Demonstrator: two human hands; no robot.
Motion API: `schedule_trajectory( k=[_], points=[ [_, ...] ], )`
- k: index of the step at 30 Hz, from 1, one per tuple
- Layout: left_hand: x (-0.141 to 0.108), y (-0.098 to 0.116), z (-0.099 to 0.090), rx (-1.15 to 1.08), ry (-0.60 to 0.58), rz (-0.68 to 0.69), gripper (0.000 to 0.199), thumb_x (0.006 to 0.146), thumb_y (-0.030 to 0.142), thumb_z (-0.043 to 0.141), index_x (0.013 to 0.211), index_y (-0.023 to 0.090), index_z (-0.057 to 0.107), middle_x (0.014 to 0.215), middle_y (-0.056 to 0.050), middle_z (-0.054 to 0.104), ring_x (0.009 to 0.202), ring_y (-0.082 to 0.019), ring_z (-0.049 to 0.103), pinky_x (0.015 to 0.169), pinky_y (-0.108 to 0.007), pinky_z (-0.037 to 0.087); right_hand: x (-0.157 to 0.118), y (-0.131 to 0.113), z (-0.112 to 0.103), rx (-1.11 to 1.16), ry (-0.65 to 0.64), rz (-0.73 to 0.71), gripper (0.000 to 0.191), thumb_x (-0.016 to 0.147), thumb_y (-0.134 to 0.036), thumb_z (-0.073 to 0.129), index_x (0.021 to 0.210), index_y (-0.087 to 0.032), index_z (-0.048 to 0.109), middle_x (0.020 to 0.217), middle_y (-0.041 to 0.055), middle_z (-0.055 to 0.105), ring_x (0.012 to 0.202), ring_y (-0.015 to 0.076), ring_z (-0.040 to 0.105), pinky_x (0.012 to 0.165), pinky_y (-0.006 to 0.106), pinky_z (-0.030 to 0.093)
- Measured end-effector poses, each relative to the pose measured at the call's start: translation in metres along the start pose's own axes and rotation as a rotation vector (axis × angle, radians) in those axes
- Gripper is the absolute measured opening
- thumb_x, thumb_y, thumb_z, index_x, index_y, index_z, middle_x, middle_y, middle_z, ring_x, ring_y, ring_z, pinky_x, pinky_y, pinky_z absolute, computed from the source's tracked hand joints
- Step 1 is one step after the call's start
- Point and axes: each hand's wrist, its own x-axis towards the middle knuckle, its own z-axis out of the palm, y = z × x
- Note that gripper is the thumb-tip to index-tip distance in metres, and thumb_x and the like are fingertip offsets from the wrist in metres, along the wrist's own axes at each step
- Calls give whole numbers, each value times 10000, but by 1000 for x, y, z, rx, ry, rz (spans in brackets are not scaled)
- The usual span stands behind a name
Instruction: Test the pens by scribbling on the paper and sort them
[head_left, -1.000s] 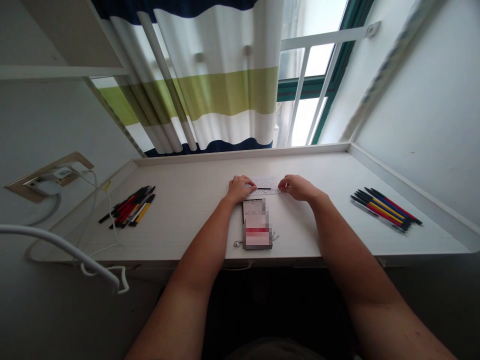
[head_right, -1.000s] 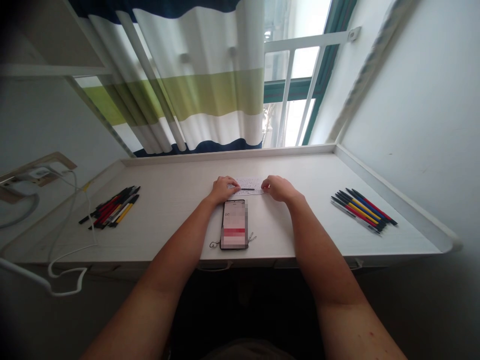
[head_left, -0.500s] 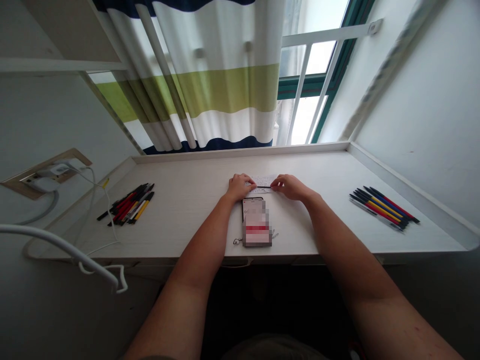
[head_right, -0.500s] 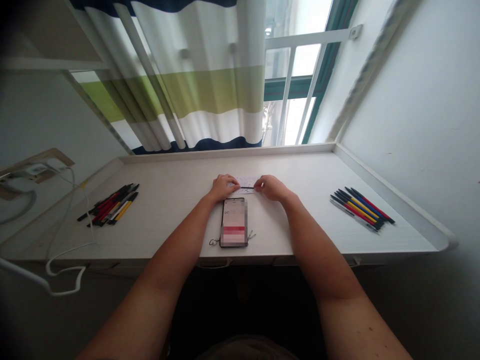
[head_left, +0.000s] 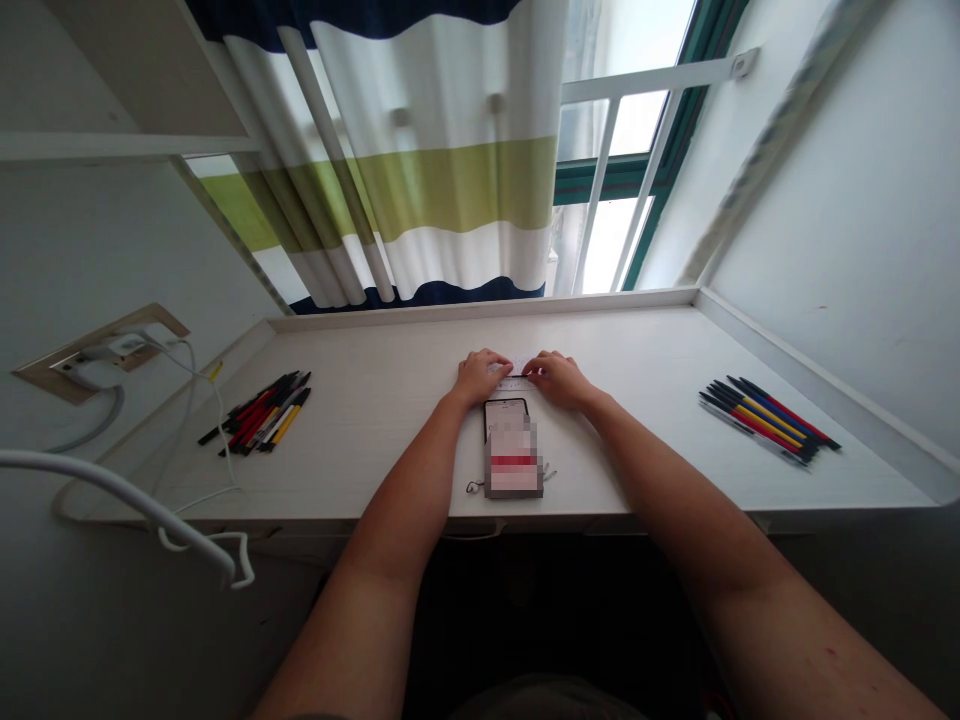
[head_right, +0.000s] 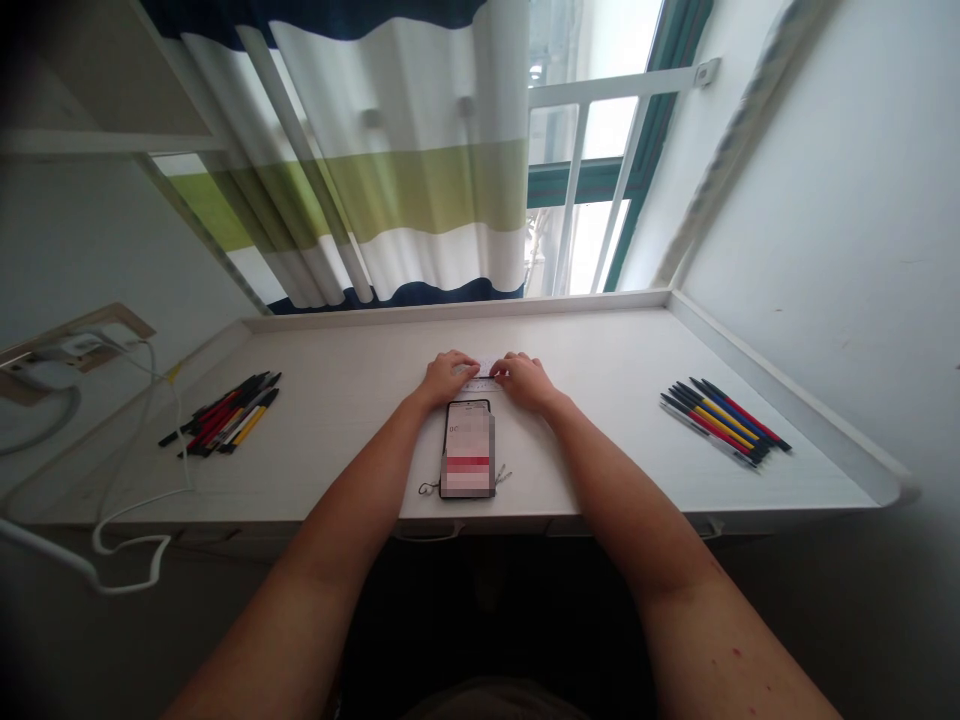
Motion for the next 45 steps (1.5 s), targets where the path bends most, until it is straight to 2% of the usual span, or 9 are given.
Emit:
schedule_trajectory(
  k=[4, 8, 13, 18, 22, 27, 34, 40, 45],
  points=[
    [2, -5, -5, 21, 126, -85, 321, 1000, 282, 504, 1200, 225, 749, 1281, -103, 703, 1194, -279, 603, 1072, -457, 445, 0, 3, 3, 29, 39, 21, 237, 977, -196, 552, 1067, -232, 769, 1099, 104, 709, 1073, 271, 605, 970, 438, 416],
    [1, -7, -11, 173, 51, -181, 261, 953, 325, 595, 1102, 228, 785, 1260, -108, 709, 1245, -324, 560, 1095, -477, 406, 1, 7, 1, 74, 58, 43, 249, 973, -169, 539, 1076, -212, 762, 1115, 113, 703, 1067, 265, 608, 974, 420, 439],
    [-2, -4, -16, 239, -10, -140, 226, 955, 330, 616, 1079, 252, 788, 1249, -86, 721, 1246, -311, 539, 1078, -461, 401, 1, 11, -1, 128, 66, 51, 239, 968, -157, 544, 1068, -199, 757, 1091, 114, 697, 1042, 254, 606, 955, 390, 460],
    [-3, -2, -18, 176, -24, -38, 218, 963, 287, 612, 1122, 262, 760, 1221, -60, 737, 1245, -277, 541, 1113, -447, 380, 2, 12, -1, 153, 79, 61, 226, 977, -166, 547, 1056, -203, 754, 1100, 112, 687, 1072, 252, 589, 958, 381, 458],
    [-2, -6, -15, 156, -49, -44, 209, 959, 273, 608, 1115, 245, 744, 1186, -60, 743, 1182, -261, 581, 1089, -441, 398, 2, 17, -1, 150, 94, 66, 220, 977, -169, 549, 1037, -205, 757, 1098, 113, 683, 1081, 252, 581, 978, 392, 453],
    [-1, -13, -13, 103, -14, -40, 171, 937, 265, 619, 1047, 236, 746, 1128, -81, 756, 1120, -287, 608, 1052, -481, 421, 2, 22, -3, 160, 94, 62, 226, 983, -182, 532, 1044, -200, 749, 1092, 117, 675, 1080, 256, 581, 970, 394, 469],
    [1, -18, -10, 34, 25, -18, 132, 909, 257, 656, 992, 254, 759, 1095, -75, 762, 1101, -289, 615, 1060, -480, 417, 4, 23, 0, 150, 110, 62, 225, 973, -175, 529, 1031, -201, 744, 1065, 111, 676, 1059, 253, 578, 954, 386, 468],
    [0, -11, -10, 94, -15, 6, 158, 915, 259, 657, 1018, 256, 776, 1120, -87, 762, 1121, -309, 612, 1046, -501, 421, 4, 18, 0, 129, 110, 54, 227, 961, -169, 536, 1018, -206, 752, 1070, 108, 685, 1077, 260, 586, 968, 392, 460],
    [-3, 3, -11, 65, -49, 116, 176, 934, 248, 628, 1028, 246, 777, 1116, -73, 754, 1104, -281, 638, 1047, -457, 457, 4, 10, -2, 156, 114, -67, 224, 967, -167, 547, 1038, -211, 756, 1125, 94, 714, 995, 230, 652, 893, 353, 493]
  ],
)
